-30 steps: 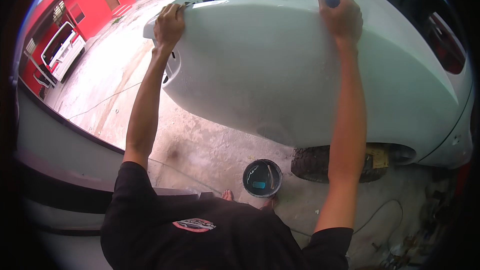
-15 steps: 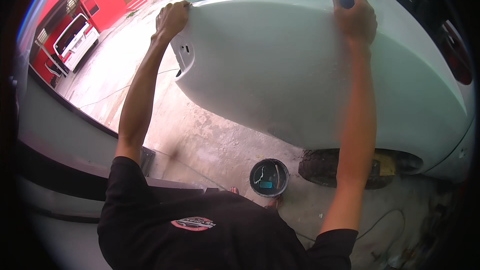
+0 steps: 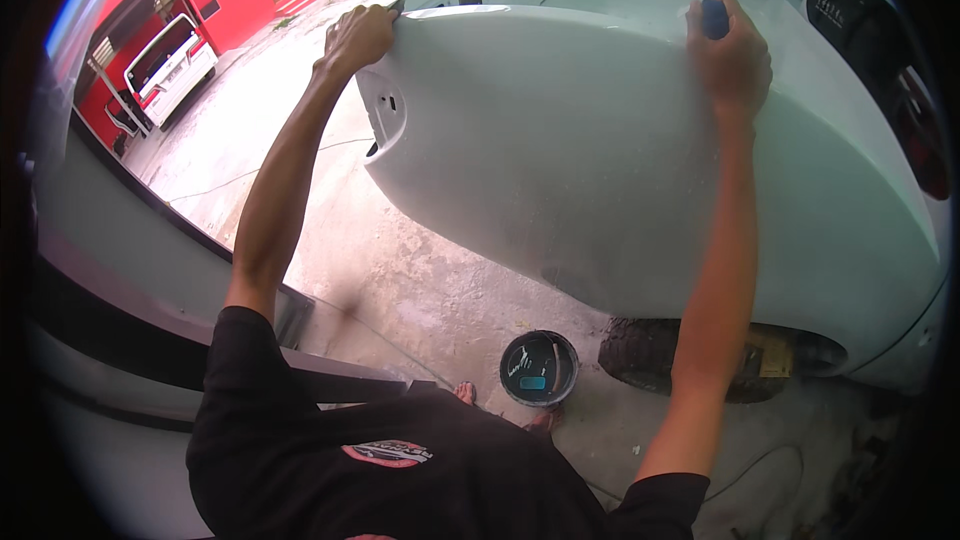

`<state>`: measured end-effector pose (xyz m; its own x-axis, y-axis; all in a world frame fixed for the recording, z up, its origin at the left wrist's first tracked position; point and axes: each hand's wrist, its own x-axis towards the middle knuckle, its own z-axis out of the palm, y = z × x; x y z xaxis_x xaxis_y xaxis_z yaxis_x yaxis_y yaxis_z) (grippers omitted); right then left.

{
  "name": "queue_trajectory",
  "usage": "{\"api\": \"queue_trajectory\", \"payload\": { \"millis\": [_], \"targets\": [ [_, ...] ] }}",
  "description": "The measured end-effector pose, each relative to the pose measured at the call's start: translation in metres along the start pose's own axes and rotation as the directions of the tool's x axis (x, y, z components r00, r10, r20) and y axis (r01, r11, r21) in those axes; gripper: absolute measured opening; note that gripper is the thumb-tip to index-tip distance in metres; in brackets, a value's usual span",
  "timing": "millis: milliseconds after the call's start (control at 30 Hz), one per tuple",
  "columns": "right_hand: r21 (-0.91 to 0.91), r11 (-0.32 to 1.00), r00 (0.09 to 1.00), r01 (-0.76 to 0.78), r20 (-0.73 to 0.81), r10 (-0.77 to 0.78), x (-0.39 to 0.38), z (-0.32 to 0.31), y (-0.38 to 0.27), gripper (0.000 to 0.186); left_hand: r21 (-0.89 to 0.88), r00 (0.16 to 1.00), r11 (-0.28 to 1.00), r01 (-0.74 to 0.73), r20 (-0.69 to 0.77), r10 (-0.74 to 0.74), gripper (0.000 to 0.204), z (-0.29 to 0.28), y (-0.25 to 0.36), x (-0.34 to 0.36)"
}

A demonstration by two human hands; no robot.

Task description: Wet sanding the side panel of a white pickup truck bed using a sanding block and water from a bucket.

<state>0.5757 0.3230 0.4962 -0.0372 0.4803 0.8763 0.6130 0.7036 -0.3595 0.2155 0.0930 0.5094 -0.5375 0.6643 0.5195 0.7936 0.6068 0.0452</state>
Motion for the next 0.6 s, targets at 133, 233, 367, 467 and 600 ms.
{"api": "queue_trajectory", "payload": {
  "millis": [133, 233, 367, 467, 600],
  "targets": [
    [0.055, 0.997, 0.999, -0.050, -0.013, 0.051, -0.001, -0.002, -0.002, 0.029, 0.106, 0.988, 0.994, -0.011, 0.157, -0.006, 0.034, -0.004, 0.003, 0.040],
    [0.078, 0.997, 1.000, -0.026, 0.005, 0.025, -0.004, 0.000, 0.005, 0.029, 0.049, 0.932, 0.989, -0.142, 0.343, 0.117, 0.056, 0.008, -0.015, 0.062],
    [0.041, 0.999, 1.000, -0.003, 0.000, 0.003, -0.005, 0.000, 0.004, 0.029, -0.237, 0.850, 0.955, -0.178, 0.452, 0.271, 0.094, 0.006, -0.046, 0.041],
    [0.021, 1.000, 1.000, 0.013, -0.008, -0.013, -0.004, -0.002, 0.006, 0.029, -0.288, 0.836, 0.914, -0.286, 0.392, 0.385, 0.119, 0.008, -0.059, 0.010],
    [0.057, 0.998, 1.000, 0.010, -0.006, -0.010, -0.004, 0.003, -0.004, 0.030, -0.270, 0.872, 0.890, -0.369, 0.232, 0.432, 0.094, 0.018, -0.082, 0.008]
  ]
}}
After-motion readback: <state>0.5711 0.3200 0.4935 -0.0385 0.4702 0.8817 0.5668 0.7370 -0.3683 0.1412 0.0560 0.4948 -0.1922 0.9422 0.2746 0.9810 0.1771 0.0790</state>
